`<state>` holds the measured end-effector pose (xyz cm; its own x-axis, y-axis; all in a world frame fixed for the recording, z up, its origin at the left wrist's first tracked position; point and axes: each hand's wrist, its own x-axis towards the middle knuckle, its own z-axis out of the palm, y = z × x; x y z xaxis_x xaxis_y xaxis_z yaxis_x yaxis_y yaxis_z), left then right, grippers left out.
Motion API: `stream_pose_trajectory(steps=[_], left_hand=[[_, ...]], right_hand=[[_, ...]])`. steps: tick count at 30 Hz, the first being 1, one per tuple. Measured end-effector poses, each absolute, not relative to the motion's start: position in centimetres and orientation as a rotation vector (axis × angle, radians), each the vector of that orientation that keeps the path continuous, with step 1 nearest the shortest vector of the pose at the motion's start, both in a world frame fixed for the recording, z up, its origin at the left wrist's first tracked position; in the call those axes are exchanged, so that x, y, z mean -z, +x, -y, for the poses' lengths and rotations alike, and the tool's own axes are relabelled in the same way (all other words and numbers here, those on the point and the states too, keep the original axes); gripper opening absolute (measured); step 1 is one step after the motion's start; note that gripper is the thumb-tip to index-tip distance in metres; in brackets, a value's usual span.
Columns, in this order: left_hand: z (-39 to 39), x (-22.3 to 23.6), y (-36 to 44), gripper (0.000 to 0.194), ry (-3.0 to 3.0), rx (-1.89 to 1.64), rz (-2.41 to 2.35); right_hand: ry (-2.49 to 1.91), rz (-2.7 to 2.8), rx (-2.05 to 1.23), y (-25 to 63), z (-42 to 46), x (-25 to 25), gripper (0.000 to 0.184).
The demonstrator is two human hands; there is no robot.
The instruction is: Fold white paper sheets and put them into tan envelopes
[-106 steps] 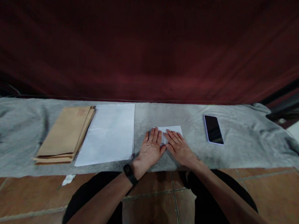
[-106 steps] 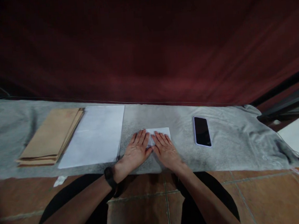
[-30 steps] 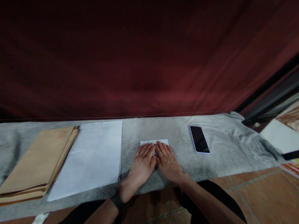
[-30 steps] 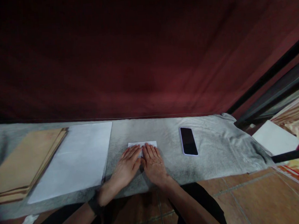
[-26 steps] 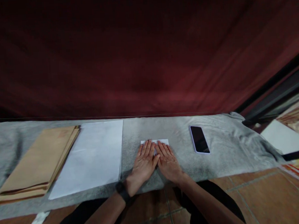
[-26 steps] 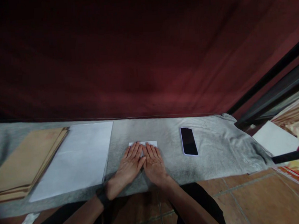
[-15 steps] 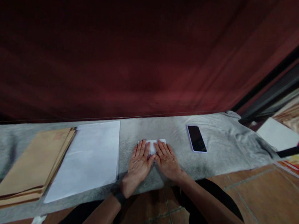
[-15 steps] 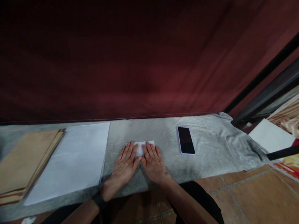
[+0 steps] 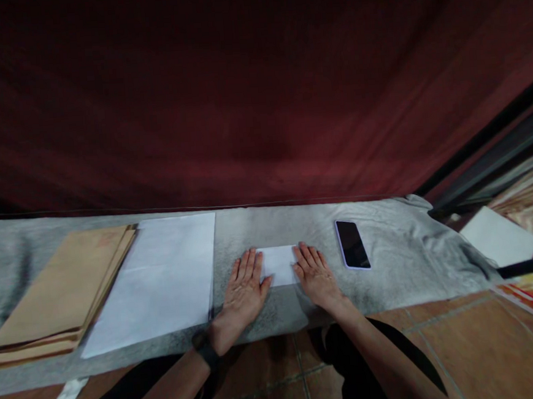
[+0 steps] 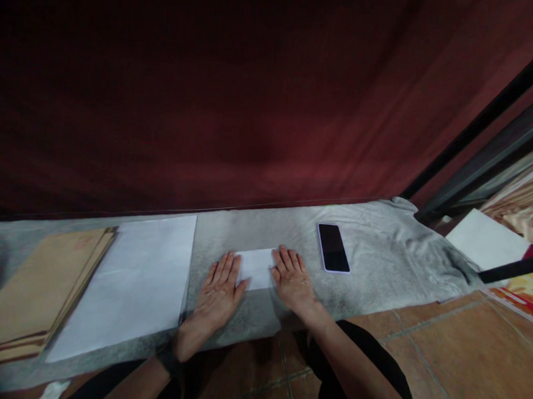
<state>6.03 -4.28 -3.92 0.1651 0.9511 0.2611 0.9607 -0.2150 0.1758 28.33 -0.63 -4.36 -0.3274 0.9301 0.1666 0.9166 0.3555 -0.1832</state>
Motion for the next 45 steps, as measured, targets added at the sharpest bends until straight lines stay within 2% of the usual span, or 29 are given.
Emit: stream_pose_trajectory(steps=[5,14,31,45], left_hand=[[4.5,3.5,6.2,0.065,-2.372,0.506,1.952],[4.6,3.3,6.2,0.062,-2.403,0.436,1.958],[5.8,3.4,5.9,0.058,-2.372,0.422,1.968],[6.5,2.9,4.7,0.056,-2.391,0.281,2.045]], right_hand=[[-1.655,2.285,-0.093,28.8,0.5,3.6,0.052],[-1.248,2.499,-0.218,24.0,3.1,3.1,0.054],[-1.488,2.547,0.076,27.5,1.3,5.1,0.053],[-1.702,2.544,0.001,29.4,0.6,3.9,0.051]])
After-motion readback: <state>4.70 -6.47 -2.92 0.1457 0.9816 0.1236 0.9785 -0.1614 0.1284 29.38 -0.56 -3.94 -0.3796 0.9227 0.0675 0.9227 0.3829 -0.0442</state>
